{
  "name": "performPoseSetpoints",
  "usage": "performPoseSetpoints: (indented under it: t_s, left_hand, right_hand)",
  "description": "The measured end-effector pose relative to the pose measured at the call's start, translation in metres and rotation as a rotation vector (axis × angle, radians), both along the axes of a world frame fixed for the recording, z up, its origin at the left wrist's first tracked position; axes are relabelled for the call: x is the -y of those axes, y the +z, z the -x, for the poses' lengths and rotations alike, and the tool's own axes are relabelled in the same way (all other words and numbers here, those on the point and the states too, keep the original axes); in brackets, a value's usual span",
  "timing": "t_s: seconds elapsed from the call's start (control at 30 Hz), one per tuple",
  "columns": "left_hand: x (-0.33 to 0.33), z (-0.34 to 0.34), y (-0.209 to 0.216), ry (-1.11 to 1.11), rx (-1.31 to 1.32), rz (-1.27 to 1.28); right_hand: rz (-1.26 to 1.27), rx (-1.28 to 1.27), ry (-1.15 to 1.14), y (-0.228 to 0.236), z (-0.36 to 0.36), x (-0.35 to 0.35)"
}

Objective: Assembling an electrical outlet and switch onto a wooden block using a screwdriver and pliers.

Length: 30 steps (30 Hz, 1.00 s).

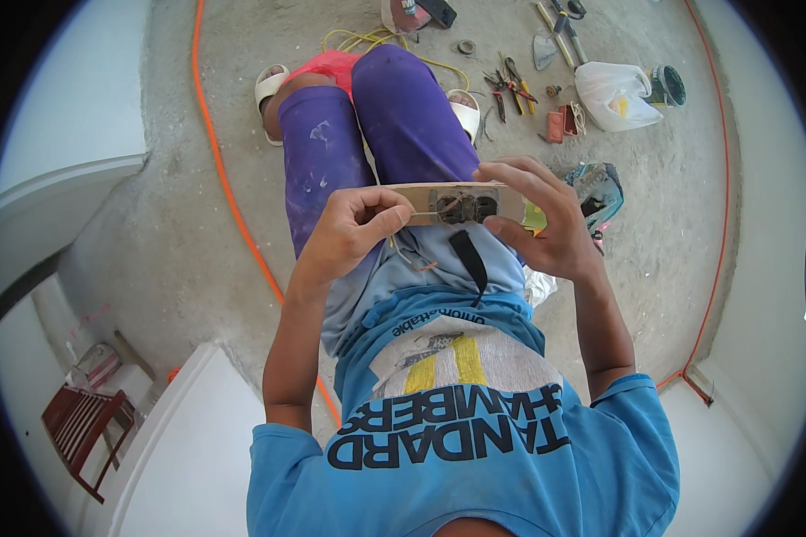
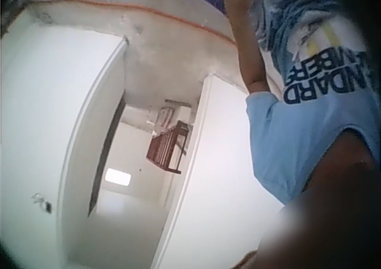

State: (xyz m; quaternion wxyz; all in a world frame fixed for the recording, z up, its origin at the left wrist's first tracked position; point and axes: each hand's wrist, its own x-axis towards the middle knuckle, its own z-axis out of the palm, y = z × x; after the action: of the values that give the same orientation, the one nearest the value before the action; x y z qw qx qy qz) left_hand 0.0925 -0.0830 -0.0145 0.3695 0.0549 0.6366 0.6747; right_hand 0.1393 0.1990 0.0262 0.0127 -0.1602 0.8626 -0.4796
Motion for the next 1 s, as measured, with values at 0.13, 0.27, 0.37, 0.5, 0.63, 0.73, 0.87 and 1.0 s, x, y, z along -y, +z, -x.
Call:
performPoseSetpoints:
  t_s: [0.13, 0.27, 0.37, 0.5, 0.63, 0.73, 0.87, 1.0]
  left_hand:
    - [0.001, 0.0, 0.0, -0.008, 0.003, 0.008]
    - [0.001, -0.001, 0.006, -0.054, 0.024, 0.017]
    - [-0.01, -0.006, 0.013, -0.016, -0.066, 0.029]
    - [-0.019, -0.005, 0.019, 0.034, -0.261, 0.063]
    - [-0.019, 0.005, 0.014, 0.052, -0.149, 0.102]
    - [-0.014, 0.005, 0.01, 0.098, -0.067, 0.012]
    - [-0.014, 0.001, 0.009, 0.118, 0.003, -0.055]
    - [-0.011, -0.001, 0.011, 0.098, 0.027, -0.108]
  right_hand:
    - [-0.064, -0.048, 0.106, 0.001, 0.008, 0.017]
    - [-0.098, -0.085, 0.177, -0.004, 0.017, 0.02]
    - [-0.111, -0.036, 0.145, -0.005, 0.02, 0.021]
    - [-0.108, -0.044, 0.118, -0.002, 0.025, 0.028]
    - [0.098, 0.108, -0.124, 0.0, 0.024, 0.034]
    - [0.277, 0.26, -0.208, 0.003, 0.015, 0.034]
    - [0.236, 0.332, -0.063, 0.006, 0.004, 0.039]
    - [0.146, 0.259, -0.07, 0.006, -0.002, 0.053]
